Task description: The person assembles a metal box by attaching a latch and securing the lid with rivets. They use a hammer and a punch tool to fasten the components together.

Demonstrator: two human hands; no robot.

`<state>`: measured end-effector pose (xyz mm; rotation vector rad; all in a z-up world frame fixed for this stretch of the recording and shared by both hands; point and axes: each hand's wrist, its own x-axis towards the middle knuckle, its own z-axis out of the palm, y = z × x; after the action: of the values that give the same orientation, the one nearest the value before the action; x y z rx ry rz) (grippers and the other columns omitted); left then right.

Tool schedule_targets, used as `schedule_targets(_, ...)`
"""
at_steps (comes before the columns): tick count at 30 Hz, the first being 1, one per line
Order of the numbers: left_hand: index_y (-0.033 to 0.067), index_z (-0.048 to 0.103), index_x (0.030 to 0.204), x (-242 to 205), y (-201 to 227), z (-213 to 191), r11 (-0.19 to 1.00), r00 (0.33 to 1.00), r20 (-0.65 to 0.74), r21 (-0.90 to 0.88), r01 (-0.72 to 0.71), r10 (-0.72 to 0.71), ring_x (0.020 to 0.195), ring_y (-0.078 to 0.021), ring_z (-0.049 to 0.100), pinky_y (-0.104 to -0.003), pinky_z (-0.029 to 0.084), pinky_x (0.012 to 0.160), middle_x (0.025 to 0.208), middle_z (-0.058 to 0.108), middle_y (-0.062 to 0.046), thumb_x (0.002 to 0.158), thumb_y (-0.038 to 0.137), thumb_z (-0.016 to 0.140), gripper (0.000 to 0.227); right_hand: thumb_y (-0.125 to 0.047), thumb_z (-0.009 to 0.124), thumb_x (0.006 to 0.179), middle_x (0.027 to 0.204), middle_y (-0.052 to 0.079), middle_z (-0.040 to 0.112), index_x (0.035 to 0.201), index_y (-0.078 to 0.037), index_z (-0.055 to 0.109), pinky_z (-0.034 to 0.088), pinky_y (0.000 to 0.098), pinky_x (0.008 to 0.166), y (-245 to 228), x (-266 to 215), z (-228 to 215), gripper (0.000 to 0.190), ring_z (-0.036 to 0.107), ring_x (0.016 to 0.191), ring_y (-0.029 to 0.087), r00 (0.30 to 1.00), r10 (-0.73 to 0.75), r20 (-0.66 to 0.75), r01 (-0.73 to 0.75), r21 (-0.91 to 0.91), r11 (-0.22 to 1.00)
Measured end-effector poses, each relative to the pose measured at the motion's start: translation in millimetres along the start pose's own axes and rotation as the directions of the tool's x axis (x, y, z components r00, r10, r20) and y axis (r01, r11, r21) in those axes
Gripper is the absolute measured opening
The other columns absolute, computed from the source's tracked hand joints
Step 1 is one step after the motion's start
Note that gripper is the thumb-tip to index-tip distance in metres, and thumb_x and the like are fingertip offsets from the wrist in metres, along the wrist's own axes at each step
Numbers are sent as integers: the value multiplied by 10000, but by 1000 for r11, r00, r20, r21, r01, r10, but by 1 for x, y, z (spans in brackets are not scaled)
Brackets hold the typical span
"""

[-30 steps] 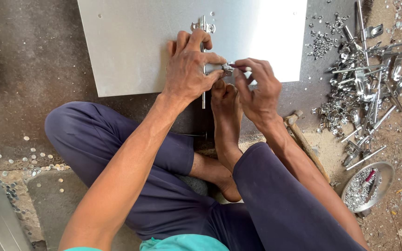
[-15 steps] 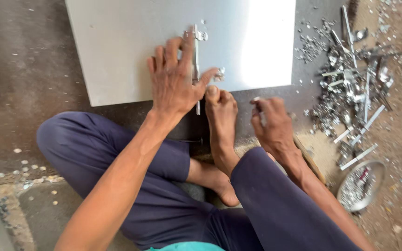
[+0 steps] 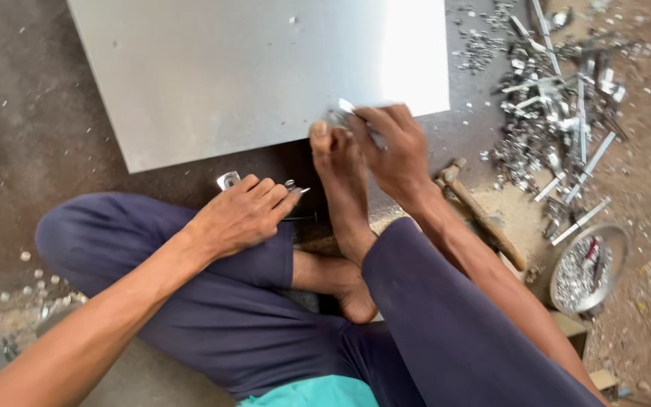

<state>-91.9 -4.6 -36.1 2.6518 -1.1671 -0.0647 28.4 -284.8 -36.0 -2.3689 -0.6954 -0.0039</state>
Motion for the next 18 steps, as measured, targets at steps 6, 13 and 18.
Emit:
schedule_targets(6, 81, 673, 1194, 29, 2, 26, 981, 980, -46, 5, 193, -193, 1098, -218, 597, -346, 511, 957, 1195, 644, -68, 894, 137, 645, 307, -181, 695, 1053, 1040, 146, 722, 1111, -17, 726, 618, 338, 712, 87, -87, -27, 178, 685, 937, 230, 985, 161, -52, -170, -275, 946)
schedule_targets(13, -13, 671, 1110, 14, 17, 11, -494, 294, 419, -829, -261, -859, 734, -233, 698, -353, 554, 608, 922, 746, -146, 1008, 382, 612, 412, -407, 650, 940, 954, 48, 723, 1037, -98, 639, 624, 276, 665, 79, -50, -11, 324, 735, 875, 168, 426, 899, 106, -634, 743, 213)
schedule_targets(18, -40, 634, 1162, 16, -32, -40, -201, 231, 128, -922, -330, -964, 759, -246, 729, -357, 588, 616, 958, 730, -174, 1052, 346, 662, 402, -241, 721, 1027, 709, -12, 520, 778, -157, 576, 424, 222, 553, 58, 12, -57, 300, 483, 625, 102, 614, 779, 123, -431, 880, 201)
